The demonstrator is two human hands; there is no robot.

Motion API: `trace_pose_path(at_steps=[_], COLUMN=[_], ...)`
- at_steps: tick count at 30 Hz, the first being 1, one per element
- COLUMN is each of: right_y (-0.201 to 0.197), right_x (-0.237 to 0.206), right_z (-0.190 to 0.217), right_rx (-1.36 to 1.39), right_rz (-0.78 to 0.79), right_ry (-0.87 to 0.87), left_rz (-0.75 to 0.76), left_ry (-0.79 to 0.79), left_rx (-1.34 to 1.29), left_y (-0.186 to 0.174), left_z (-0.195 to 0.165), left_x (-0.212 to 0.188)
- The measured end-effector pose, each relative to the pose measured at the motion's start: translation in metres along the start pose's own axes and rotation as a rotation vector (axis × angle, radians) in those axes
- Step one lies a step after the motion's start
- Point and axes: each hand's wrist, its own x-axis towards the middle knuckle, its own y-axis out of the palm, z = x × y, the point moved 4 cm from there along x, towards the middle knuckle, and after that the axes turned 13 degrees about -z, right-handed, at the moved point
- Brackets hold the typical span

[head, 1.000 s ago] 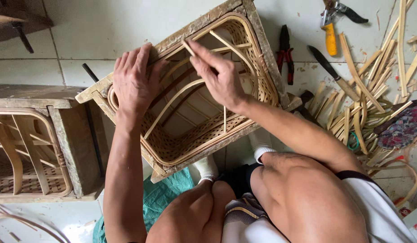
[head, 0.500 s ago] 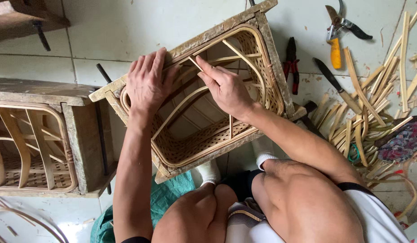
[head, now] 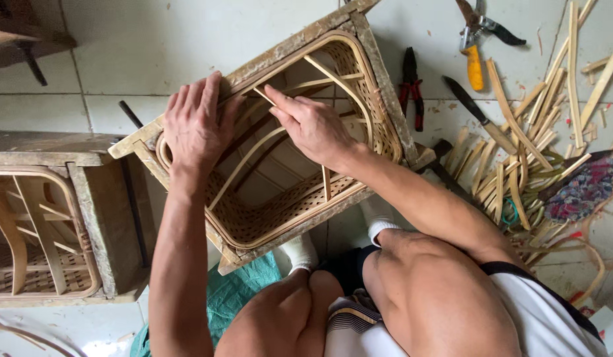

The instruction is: The person inserts thin wooden strips into a rectangular basket frame, tapping them into place with a hammer. They trim excess strip ends with pliers and apply glue to the joints to secure the structure.

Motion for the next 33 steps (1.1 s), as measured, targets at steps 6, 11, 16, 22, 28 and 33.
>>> trace_pose_path(at_steps=[6,11,16,22,28,33], right_y=[-0.037,-0.206,-0.278,-0.255,-0.250,-0.280], right_x=[-0.009,-0.065,-0.179,-0.254,-0.266,-0.245], right_z=[0.024,-0.018,-0.149,-0.230,-0.258,-0.250], right_rx=[-0.152,-0.155,-0.594,-0.389,-0.262,-0.034], right_rz=[0.099,-0.293,0.185,-0.174,-0.288,-0.746], right_ry=[0.038,-0.194,0.767,0.673,0.693,0.648], left_rz=[0.102,-0.115,-0.010,0.458,0.387,0.395], left_ry=[-0.070,0.147,0.127,0.090,0.072,-0.018], left_rx=[-0.092,-0.010,-0.370,-0.240,-0.231,-0.269], left_y=[-0.023,-0.057,-0.065,-0.053,-0.060,-0.061], left_z=[-0.023,-0.058,-0.119,-0.162,-0.177,-0.176], left_x=[0.003,0.007,-0.087,-0.186,-0.170,-0.160])
